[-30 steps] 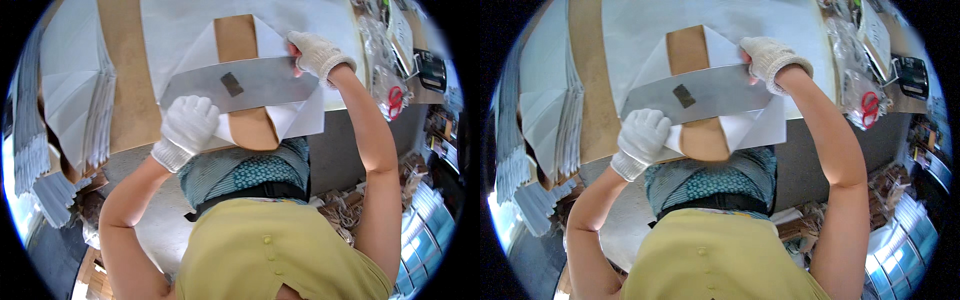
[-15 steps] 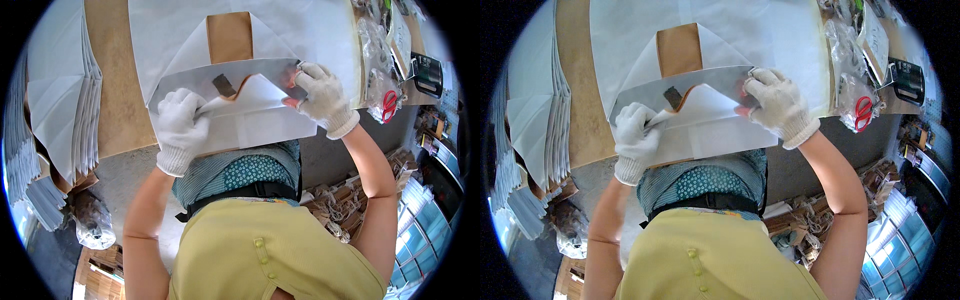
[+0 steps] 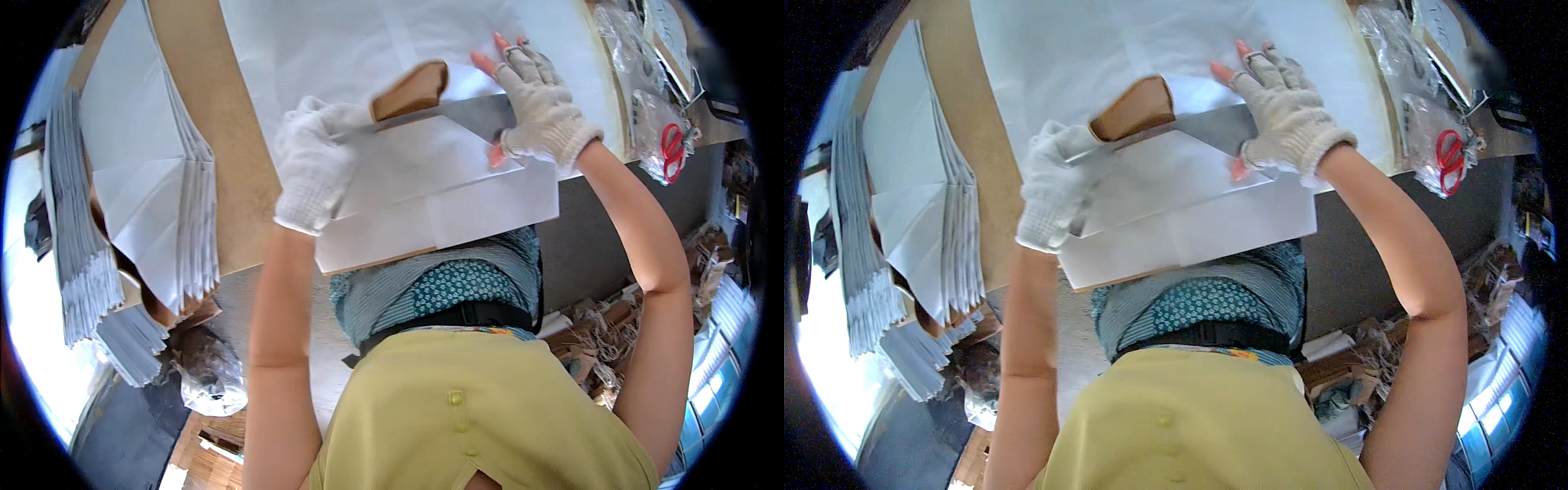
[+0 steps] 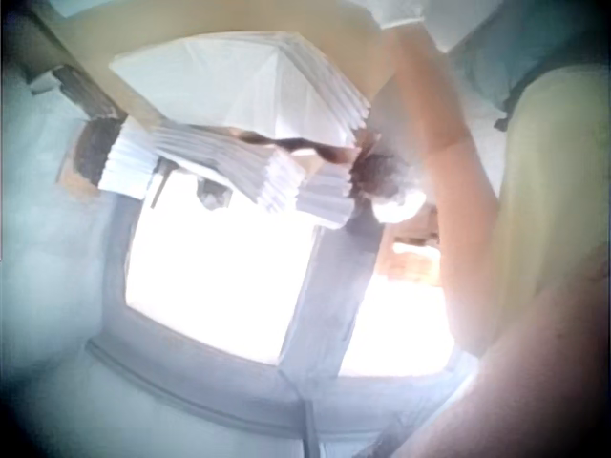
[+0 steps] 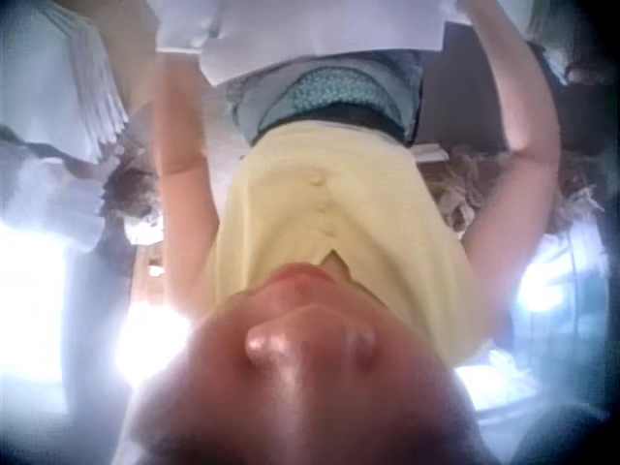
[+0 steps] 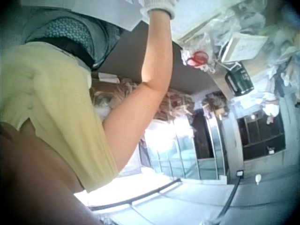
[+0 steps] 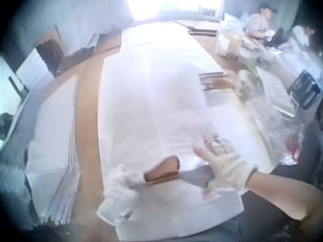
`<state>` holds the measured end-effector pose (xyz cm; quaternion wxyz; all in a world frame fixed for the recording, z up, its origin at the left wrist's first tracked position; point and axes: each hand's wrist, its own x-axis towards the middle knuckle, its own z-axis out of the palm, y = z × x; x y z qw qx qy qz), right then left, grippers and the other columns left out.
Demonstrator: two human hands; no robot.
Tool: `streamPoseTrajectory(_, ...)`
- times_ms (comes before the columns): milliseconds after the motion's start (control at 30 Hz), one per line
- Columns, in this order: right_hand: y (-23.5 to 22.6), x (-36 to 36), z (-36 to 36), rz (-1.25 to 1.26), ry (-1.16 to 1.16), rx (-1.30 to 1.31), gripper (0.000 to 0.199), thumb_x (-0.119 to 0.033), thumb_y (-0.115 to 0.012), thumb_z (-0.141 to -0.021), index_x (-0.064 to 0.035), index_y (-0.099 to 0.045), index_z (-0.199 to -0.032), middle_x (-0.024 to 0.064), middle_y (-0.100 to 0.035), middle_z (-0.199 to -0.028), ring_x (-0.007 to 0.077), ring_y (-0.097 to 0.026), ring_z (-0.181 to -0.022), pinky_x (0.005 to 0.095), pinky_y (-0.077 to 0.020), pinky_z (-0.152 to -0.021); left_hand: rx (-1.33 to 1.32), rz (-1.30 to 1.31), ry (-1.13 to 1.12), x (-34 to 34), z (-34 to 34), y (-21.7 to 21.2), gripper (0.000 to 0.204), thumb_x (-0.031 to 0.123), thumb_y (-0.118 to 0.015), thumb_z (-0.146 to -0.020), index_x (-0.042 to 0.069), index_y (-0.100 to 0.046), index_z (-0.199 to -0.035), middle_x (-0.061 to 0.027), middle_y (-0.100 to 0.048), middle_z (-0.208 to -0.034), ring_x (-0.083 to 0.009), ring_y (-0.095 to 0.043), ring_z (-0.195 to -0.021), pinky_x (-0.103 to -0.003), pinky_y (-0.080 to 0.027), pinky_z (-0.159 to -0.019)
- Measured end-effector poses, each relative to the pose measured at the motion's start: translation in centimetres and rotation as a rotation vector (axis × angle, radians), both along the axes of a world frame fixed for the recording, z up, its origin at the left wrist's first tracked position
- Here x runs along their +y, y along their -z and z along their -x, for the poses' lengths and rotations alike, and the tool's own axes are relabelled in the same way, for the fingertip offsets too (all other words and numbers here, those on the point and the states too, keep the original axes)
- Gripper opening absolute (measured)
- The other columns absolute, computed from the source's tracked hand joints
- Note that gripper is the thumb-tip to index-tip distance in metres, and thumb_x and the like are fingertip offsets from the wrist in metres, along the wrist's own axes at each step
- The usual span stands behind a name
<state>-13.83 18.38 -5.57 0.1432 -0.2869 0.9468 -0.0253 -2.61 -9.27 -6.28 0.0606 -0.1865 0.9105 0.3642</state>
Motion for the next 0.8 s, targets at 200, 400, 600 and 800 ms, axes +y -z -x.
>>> streamPoseTrajectory(200,0.9,2.0,-2.6,0.219,-0.041,0.045,0.080,-0.033,-0.093,-0.067,-0.0263,-0.065,-0.142,0.0024,-0.047,-0.165,0.0357,-0.034,-0.156,0.0512,-0.0243,-0.130,0.209,0.017,0.061,1.0,-1.9,1.6,0.033,-0.011,-0.073,-0.075,0.012,-0.085,-0.096,-0.0092,-0.064,-0.104,-0.0247,-0.061,-0.105,-0.035,-0.056,-0.087)
streamPoseTrajectory(400,2.4,3.3,-4.2,0.255,-0.158,0.196,0.051,-0.026,-0.081,-0.084,-0.0218,-0.072,-0.135,0.0033,-0.061,-0.152,0.0293,-0.049,-0.147,0.0503,-0.0252,-0.129,0.211,-0.135,0.210,2.2,-3.3,1.0,0.027,-0.001,-0.076,-0.070,0.011,-0.082,-0.093,-0.0127,-0.066,-0.111,-0.0285,-0.060,-0.113,-0.036,-0.050,-0.100)
streamPoseTrajectory(600,2.4,-2.5,-3.2,0.588,-0.337,0.125,0.038,-0.019,-0.063,-0.093,-0.0107,-0.075,-0.128,0.0117,-0.071,-0.136,0.0331,-0.062,-0.134,0.0521,-0.0322,-0.126,0.167,-0.156,0.354,2.0,-3.3,-0.3,0.022,0.014,-0.077,-0.075,0.012,-0.079,-0.097,-0.0126,-0.066,-0.114,-0.0346,-0.061,-0.112,-0.044,-0.047,-0.102)
streamPoseTrajectory(800,2.9,-5.4,-4.7,0.620,-0.272,0.188,0.038,-0.023,-0.061,-0.093,-0.0102,-0.076,-0.125,0.0119,-0.071,-0.135,0.0336,-0.059,-0.136,0.0502,-0.0368,-0.123,0.400,0.531,0.204,2.3,-4.6,2.0,0.049,0.023,-0.077,-0.082,0.007,-0.065,-0.127,-0.0144,-0.060,-0.123,-0.0366,-0.057,-0.112,-0.052,-0.046,-0.098)
